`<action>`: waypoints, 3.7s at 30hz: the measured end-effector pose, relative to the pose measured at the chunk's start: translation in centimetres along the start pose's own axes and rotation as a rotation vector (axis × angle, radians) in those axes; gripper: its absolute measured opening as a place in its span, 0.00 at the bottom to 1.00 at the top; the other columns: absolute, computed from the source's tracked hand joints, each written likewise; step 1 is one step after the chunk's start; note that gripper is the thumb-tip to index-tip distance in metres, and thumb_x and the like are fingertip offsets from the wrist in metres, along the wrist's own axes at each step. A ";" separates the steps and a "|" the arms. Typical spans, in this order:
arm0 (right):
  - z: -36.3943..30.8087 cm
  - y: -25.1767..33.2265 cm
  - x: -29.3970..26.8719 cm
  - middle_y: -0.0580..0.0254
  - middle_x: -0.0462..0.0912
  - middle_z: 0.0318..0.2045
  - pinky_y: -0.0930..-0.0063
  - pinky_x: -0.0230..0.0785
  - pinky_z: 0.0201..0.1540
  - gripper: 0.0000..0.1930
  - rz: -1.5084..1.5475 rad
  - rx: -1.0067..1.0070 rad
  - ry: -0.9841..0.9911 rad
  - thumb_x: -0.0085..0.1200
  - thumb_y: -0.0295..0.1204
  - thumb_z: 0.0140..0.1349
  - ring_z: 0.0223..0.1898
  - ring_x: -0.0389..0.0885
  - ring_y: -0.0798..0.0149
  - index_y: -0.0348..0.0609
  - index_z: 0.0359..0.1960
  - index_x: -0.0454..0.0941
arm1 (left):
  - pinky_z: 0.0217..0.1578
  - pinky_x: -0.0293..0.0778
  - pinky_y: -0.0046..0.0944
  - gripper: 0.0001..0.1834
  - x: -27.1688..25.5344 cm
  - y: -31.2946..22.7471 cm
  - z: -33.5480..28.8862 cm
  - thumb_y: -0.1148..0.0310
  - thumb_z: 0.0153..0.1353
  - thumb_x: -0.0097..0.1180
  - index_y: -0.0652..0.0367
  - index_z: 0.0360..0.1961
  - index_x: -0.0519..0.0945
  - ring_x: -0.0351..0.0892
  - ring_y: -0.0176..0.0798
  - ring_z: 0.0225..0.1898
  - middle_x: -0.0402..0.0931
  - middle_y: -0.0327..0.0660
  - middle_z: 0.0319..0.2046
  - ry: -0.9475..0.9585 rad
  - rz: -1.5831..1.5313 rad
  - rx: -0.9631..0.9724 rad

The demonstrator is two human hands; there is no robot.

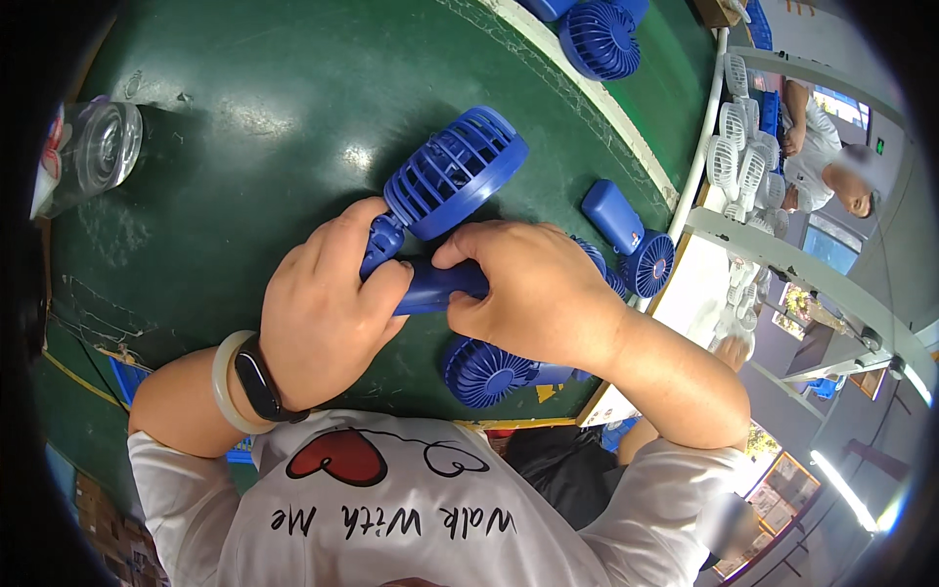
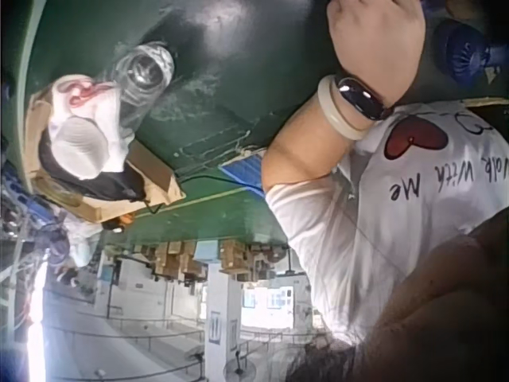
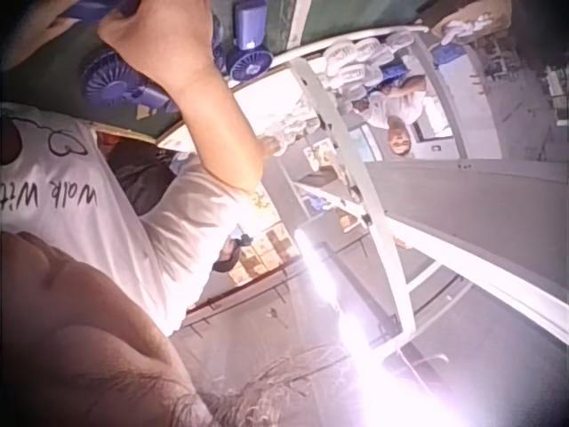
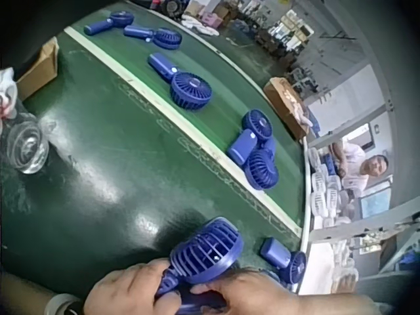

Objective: The person assembles blue portable fans on a green workbench. They pick up fan components, attach the fan head to the handle, and wipe the units with a white cloth. The person also tests the fans by pressing buttons to activate the blades and places the finished units into a blue basket.

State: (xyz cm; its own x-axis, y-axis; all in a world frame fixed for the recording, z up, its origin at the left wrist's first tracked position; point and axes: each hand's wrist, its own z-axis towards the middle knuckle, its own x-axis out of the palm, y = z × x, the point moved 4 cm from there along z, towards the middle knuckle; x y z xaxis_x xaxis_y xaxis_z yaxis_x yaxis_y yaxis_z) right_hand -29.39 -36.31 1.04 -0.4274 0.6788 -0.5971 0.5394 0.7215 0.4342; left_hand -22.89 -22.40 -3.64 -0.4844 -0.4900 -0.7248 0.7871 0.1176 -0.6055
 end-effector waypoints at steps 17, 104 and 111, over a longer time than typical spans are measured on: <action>-0.2 0.6 0.9 0.55 0.81 0.33 0.63 0.68 0.44 0.17 0.034 -0.069 -0.002 0.57 0.26 0.41 0.39 0.79 0.54 0.41 0.37 0.79 | 0.29 0.73 0.38 0.10 0.1 -0.4 -0.4 0.73 0.39 0.58 0.60 0.25 0.72 0.76 0.47 0.35 0.70 0.52 0.44 -0.040 -0.051 -0.044; -8.9 6.7 -2.1 0.67 0.74 0.40 0.51 0.56 0.55 0.14 -0.718 -0.249 -1.364 0.52 0.38 0.46 0.48 0.70 0.60 0.57 0.38 0.76 | 0.46 0.66 0.47 0.19 -9.6 -4.1 2.3 0.74 0.45 0.65 0.60 0.41 0.78 0.68 0.55 0.46 0.62 0.54 0.47 -0.257 0.157 0.126; -9.2 6.1 -2.0 0.66 0.73 0.42 0.51 0.56 0.55 0.16 -0.768 -0.271 -1.303 0.54 0.39 0.47 0.49 0.70 0.58 0.57 0.41 0.74 | 0.45 0.66 0.48 0.19 -9.6 -4.2 2.2 0.73 0.45 0.64 0.59 0.42 0.77 0.69 0.58 0.45 0.62 0.56 0.46 -0.236 0.108 0.088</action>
State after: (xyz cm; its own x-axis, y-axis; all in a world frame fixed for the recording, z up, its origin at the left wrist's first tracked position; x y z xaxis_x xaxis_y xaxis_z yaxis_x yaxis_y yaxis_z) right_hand -31.92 -31.98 11.08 0.4576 -0.3402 -0.8215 0.2871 0.9310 -0.2256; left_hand -20.69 -20.08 6.54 -0.3012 -0.6680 -0.6805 0.8644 0.1101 -0.4906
